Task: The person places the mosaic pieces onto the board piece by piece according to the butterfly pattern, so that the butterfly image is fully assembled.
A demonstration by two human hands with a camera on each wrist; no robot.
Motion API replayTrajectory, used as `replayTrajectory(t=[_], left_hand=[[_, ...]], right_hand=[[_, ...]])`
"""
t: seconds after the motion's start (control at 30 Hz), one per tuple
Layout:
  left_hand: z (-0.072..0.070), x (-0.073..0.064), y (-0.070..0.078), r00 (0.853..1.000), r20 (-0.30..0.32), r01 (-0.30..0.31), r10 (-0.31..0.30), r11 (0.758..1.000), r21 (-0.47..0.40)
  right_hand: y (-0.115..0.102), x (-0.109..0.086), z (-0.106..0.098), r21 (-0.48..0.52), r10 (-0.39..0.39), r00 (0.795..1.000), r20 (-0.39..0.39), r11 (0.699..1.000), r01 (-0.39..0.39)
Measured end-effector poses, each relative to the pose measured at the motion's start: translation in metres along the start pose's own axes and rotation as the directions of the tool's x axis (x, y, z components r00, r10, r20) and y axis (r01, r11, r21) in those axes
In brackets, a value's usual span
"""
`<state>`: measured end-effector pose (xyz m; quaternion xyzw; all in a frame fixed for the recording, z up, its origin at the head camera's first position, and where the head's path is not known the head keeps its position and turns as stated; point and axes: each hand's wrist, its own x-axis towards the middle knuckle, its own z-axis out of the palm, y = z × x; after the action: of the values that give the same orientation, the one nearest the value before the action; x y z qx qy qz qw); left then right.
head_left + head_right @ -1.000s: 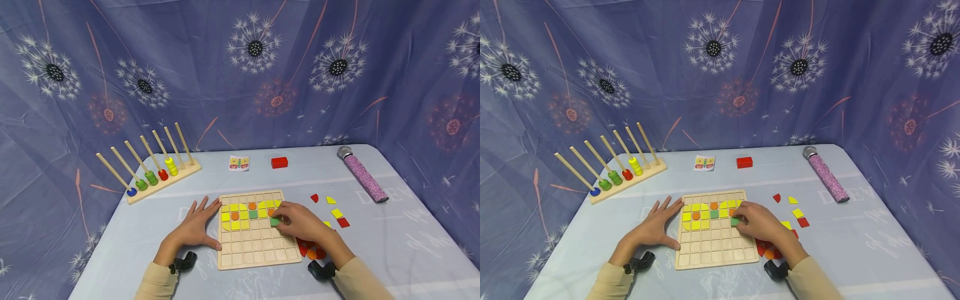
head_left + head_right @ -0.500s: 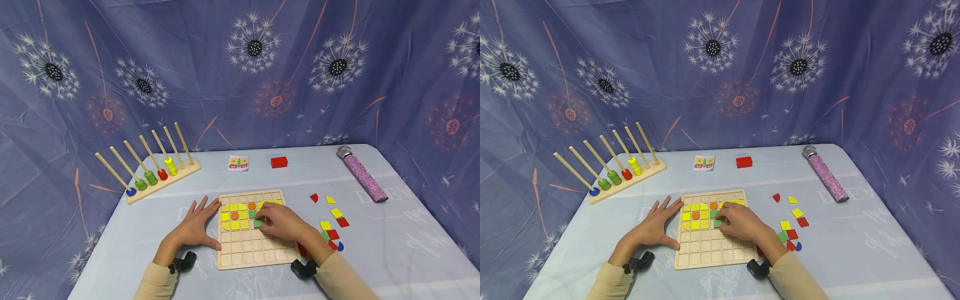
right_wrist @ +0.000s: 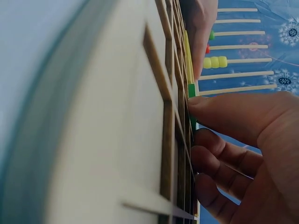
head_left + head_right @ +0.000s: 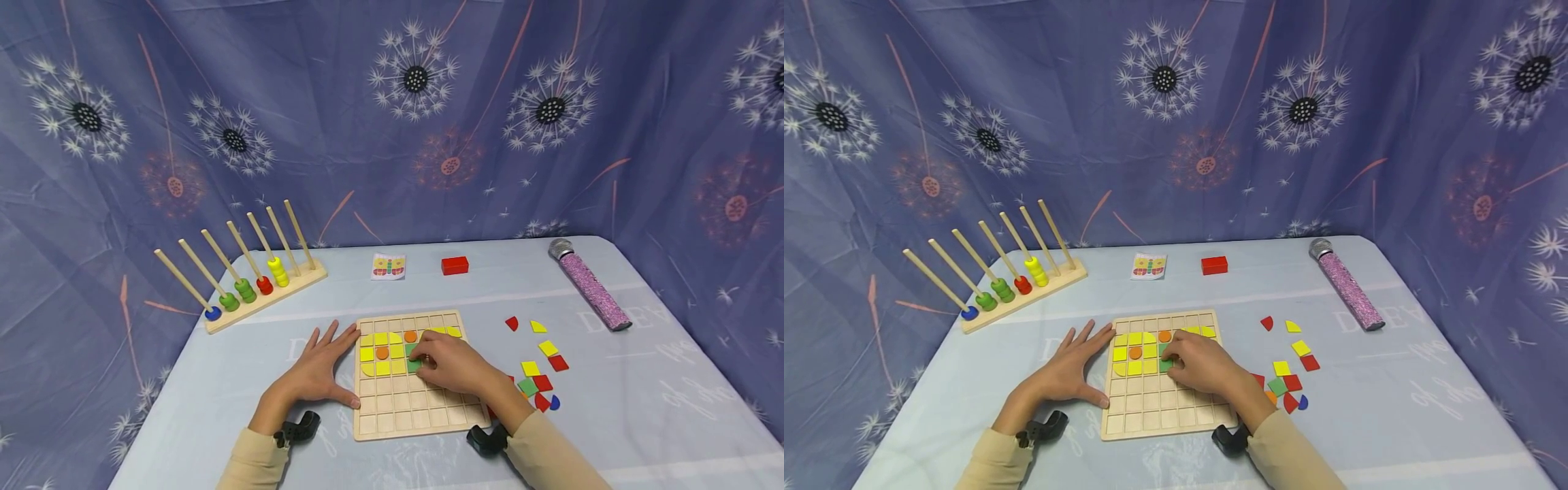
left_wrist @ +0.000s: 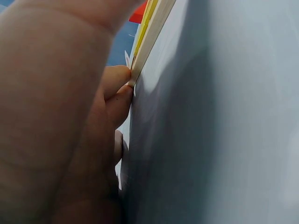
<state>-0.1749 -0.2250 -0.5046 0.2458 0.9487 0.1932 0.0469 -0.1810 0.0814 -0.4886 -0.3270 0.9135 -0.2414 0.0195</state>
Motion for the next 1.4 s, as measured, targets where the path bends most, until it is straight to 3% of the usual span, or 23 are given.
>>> replayTrajectory(t=[0.53, 0.8, 1.07, 1.3, 1.4], left_hand=[[0.000, -0.001, -0.002, 1.000, 0.002, 0.006, -0.006, 1.000, 0.004], [0.002, 0.000, -0.002, 1.000, 0.008, 0.010, -0.010, 1.000, 0.002], [0.003, 0.000, -0.002, 1.000, 0.006, 0.005, -0.005, 1.000, 0.015], [0.002, 0.000, -0.002, 1.000, 0.012, 0.014, -0.014, 1.000, 0.014], [0.002, 0.000, -0.003, 1.000, 0.010, 0.011, -0.012, 1.000, 0.021]], right_hand=[[0.000, 0.002, 0.003, 0.016, 0.015, 1.000, -0.008, 1.000, -0.015], [0.006, -0.007, -0.005, -0.001, 0.001, 1.000, -0.017, 1.000, -0.001], [0.035, -0.033, -0.028, 0.036, 0.076, 0.996, -0.052, 0.997, -0.074], [0.075, -0.067, -0.053, 0.132, 0.205, 0.979, -0.010, 0.970, -0.202], [0.091, -0.083, -0.061, 0.141, 0.213, 0.977, -0.012, 0.968, -0.209]])
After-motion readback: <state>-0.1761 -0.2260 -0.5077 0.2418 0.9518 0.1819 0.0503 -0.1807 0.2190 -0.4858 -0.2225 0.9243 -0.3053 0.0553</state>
